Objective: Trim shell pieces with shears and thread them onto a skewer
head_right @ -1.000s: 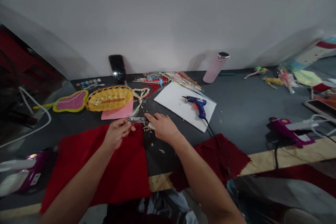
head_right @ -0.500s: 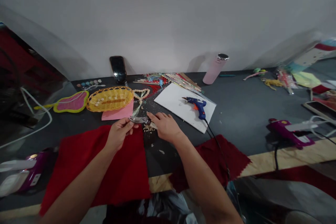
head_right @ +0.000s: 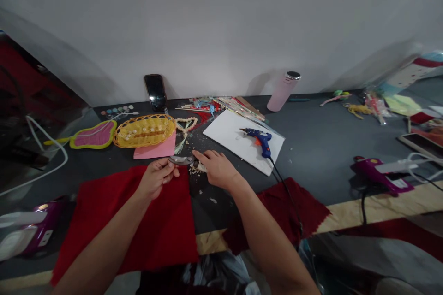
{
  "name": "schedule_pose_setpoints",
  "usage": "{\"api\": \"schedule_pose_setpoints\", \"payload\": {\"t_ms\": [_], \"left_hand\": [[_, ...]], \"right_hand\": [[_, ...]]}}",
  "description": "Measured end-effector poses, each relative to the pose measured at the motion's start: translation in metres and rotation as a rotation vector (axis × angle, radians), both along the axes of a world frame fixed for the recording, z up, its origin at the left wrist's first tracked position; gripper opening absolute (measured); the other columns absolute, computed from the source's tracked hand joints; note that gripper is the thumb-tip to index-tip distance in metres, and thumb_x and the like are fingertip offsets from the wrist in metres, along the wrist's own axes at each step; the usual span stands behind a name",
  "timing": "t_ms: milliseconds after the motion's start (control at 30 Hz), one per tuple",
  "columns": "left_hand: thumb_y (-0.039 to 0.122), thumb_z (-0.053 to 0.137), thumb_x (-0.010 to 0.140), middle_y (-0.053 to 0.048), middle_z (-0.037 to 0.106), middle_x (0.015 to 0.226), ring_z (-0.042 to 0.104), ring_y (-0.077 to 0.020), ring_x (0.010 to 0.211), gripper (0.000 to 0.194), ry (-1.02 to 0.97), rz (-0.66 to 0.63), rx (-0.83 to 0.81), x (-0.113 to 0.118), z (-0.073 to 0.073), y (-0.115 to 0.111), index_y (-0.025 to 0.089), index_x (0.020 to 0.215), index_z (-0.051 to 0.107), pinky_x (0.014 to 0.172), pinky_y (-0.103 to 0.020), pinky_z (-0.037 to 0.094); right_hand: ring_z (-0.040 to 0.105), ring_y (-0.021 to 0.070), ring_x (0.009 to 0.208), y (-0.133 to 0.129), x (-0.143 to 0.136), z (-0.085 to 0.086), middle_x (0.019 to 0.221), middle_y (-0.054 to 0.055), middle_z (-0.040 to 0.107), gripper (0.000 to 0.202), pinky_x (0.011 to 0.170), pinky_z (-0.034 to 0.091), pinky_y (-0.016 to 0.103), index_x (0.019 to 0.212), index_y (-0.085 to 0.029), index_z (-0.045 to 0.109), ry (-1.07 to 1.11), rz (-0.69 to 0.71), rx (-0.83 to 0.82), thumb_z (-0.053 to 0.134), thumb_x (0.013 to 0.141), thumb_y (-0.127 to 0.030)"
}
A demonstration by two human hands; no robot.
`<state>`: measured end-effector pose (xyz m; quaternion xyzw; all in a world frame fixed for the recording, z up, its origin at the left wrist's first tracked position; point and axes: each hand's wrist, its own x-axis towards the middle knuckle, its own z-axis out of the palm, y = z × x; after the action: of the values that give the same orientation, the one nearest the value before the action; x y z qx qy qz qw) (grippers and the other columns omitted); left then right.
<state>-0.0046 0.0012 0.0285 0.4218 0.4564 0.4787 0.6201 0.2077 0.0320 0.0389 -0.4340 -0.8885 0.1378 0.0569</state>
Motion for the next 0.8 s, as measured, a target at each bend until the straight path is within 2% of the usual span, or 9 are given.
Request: {"api": "schedule_pose_setpoints", "payload": {"t_ms": [300, 467, 600, 800], "left_hand": [[0.034, 0.062, 0.074, -0.002, 0.060, 0.055, 0.027, -0.0004, 0.035, 0.023, -0.020, 0.012, -0.036, 0.000, -0.003, 0.001, 0.012, 0.072, 0.057, 0.037, -0.018, 0.014], [0.034, 0.058, 0.077, -0.004, 0.065, 0.068, 0.037, -0.0022, 0.042, 0.022, 0.065, 0.045, 0.005, 0.006, -0.009, 0.001, 0.012, 0.080, 0.059, 0.041, -0.016, 0.024], [0.032, 0.062, 0.073, -0.005, 0.067, 0.074, 0.045, -0.0049, 0.049, 0.021, 0.111, 0.080, 0.005, 0.011, -0.004, 0.001, 0.013, 0.082, 0.058, 0.047, -0.017, 0.032], [0.031, 0.063, 0.072, -0.005, 0.067, 0.067, 0.038, -0.0037, 0.042, 0.020, 0.158, 0.117, 0.064, 0.007, -0.001, 0.002, 0.011, 0.076, 0.061, 0.044, -0.019, 0.028]], "right_hand": [[0.053, 0.0195, 0.097, 0.000, -0.001, 0.001, 0.112, 0.011, 0.053, 0.065, 0.082, 0.039, 0.031, 0.137, -0.023, 0.027, -0.004, 0.029, -0.058, 0.040, 0.075, -0.010], [0.053, 0.0199, 0.097, 0.002, 0.004, -0.001, 0.114, 0.010, 0.051, 0.066, 0.083, 0.037, 0.032, 0.137, -0.027, 0.026, -0.077, -0.063, -0.035, 0.042, 0.075, -0.012], [0.052, 0.0212, 0.097, 0.002, 0.006, 0.002, 0.113, 0.010, 0.052, 0.065, 0.084, 0.036, 0.033, 0.137, -0.027, 0.026, -0.064, -0.075, 0.002, 0.042, 0.075, -0.013], [0.047, 0.0230, 0.105, 0.000, 0.005, 0.000, 0.116, 0.011, 0.050, 0.068, 0.083, 0.037, 0.035, 0.138, -0.023, 0.024, -0.008, -0.017, 0.015, 0.041, 0.074, -0.011]]}}
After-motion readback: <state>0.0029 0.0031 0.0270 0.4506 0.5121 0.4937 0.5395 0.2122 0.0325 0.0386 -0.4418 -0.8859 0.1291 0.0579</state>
